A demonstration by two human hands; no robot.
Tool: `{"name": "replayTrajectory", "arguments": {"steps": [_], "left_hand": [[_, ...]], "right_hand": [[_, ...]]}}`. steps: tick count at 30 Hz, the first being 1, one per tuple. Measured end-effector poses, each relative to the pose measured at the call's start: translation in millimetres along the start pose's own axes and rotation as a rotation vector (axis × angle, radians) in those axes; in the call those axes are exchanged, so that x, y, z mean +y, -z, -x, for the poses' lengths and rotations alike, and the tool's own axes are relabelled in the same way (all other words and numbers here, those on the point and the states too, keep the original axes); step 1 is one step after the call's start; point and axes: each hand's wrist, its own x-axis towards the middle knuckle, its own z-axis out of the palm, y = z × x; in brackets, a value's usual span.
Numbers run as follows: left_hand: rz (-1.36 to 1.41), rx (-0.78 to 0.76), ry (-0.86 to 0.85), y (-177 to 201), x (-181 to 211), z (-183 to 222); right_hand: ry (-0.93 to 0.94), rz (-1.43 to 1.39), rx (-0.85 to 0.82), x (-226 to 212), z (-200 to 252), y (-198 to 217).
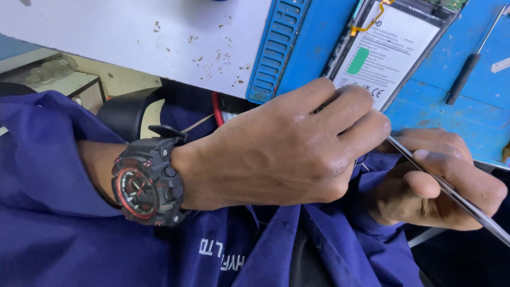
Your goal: Repairing a smartphone by manipulating internal components like ribbon cables and the motherboard using precision tools.
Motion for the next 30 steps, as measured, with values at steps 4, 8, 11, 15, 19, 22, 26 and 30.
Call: {"name": "replayTrajectory", "arguments": {"steps": [4, 8, 11, 15, 19, 22, 26, 30], "left_hand": [[-0.007, 0.004, -0.003, 1.5, -0.6, 0.4], [-0.066, -0.017, -0.014, 3.3, -1.2, 0.7], [-0.071, -0.031, -0.013, 3.6, -0.1, 1.4], [-0.099, -0.025, -0.010, 3.4, 0.3, 1.7], [-0.104, -0.027, -0.008, 3.3, 1.2, 1.6], [-0.106, -0.023, -0.023, 3.6, 0.1, 0.6], [-0.077, -0.034, -0.024, 5.2, -0.3, 0.5], [-0.067, -0.036, -0.020, 3.7, 0.2, 1.3]], "right_hand": [[0.023, -0.003, 0.008, 1.2, -1.8, -0.5], [-0.025, 0.039, 0.053, -0.2, -1.3, -3.2], [-0.028, 0.023, 0.080, 4.5, 0.8, -1.0], [-0.030, 0.009, 0.040, 4.0, -0.4, 2.4], [-0.001, -0.036, 0.053, 6.0, -1.6, 1.5], [-0.029, -0.004, 0.064, 2.6, -2.0, 2.3], [-0.028, 0.005, -0.002, 1.6, -1.2, 5.1], [-0.032, -0.005, -0.011, 1.2, -1.7, 3.8]]}}
